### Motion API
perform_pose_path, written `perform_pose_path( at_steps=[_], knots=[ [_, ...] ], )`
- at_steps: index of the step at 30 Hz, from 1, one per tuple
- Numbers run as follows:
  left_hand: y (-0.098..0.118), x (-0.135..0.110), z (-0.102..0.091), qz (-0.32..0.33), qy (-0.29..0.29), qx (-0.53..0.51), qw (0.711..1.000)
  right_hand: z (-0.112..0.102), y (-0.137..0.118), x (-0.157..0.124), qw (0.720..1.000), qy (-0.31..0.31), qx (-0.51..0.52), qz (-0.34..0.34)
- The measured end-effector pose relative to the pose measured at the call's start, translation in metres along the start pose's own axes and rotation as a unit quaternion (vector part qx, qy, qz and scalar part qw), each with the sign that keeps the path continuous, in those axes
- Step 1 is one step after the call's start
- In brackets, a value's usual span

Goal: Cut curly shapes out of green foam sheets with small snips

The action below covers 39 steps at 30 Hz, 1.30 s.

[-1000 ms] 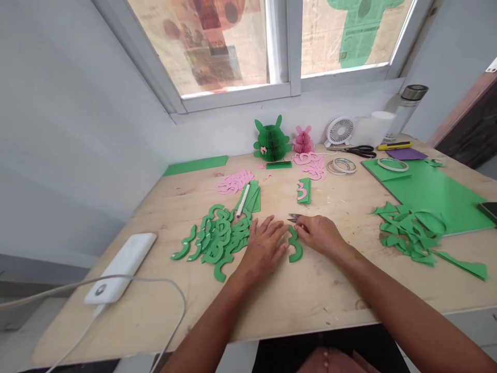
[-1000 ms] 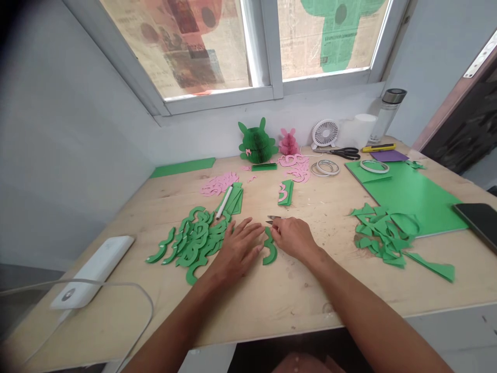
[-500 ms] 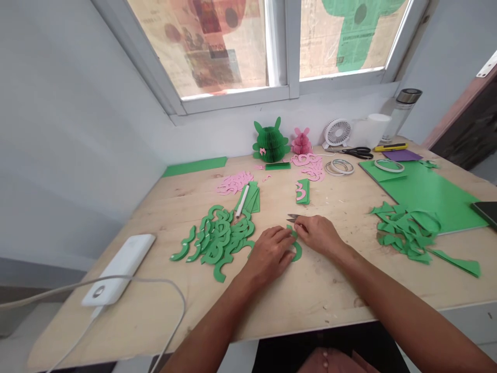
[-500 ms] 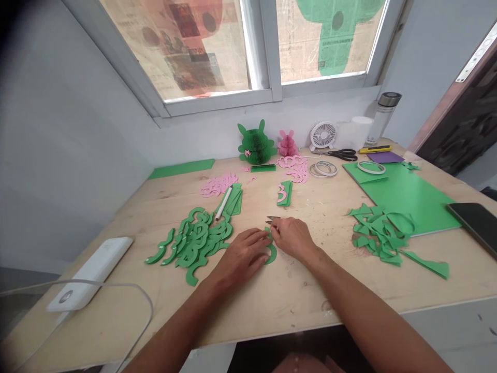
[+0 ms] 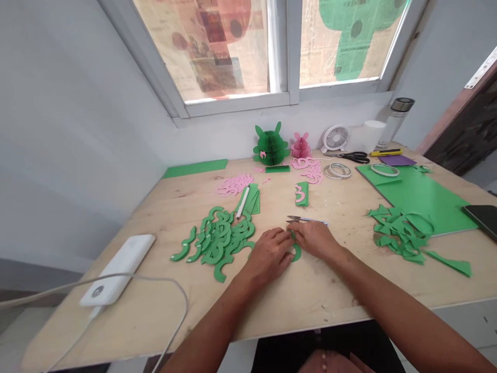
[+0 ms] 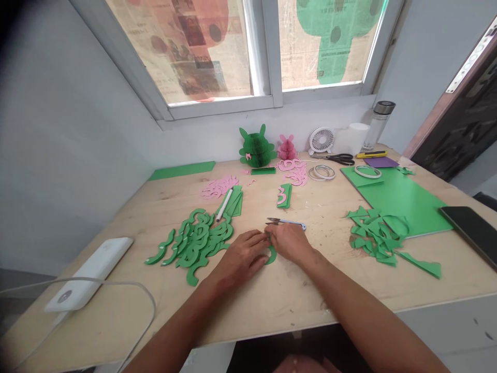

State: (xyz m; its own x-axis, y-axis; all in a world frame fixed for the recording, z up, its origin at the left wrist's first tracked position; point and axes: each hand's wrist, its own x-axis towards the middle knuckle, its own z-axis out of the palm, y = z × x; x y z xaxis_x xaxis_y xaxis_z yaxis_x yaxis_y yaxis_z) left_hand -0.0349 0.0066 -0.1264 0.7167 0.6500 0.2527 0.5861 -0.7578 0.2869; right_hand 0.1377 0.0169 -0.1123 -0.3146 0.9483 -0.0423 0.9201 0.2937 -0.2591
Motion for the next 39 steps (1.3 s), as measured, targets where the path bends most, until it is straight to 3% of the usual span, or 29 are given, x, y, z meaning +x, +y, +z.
perform_pose_path(
  at_steps=[19,39],
  knots=[
    [0.005,-0.001,-0.004,-0.003,-0.012,0.022,1.0,-0.005,-0.011,-0.004,0.989,-0.047,-0.14,-0.017],
    [0.007,-0.001,-0.003,-0.025,-0.008,0.044,0.999,-0.008,-0.003,-0.004,0.996,-0.039,-0.08,-0.026]
  ],
)
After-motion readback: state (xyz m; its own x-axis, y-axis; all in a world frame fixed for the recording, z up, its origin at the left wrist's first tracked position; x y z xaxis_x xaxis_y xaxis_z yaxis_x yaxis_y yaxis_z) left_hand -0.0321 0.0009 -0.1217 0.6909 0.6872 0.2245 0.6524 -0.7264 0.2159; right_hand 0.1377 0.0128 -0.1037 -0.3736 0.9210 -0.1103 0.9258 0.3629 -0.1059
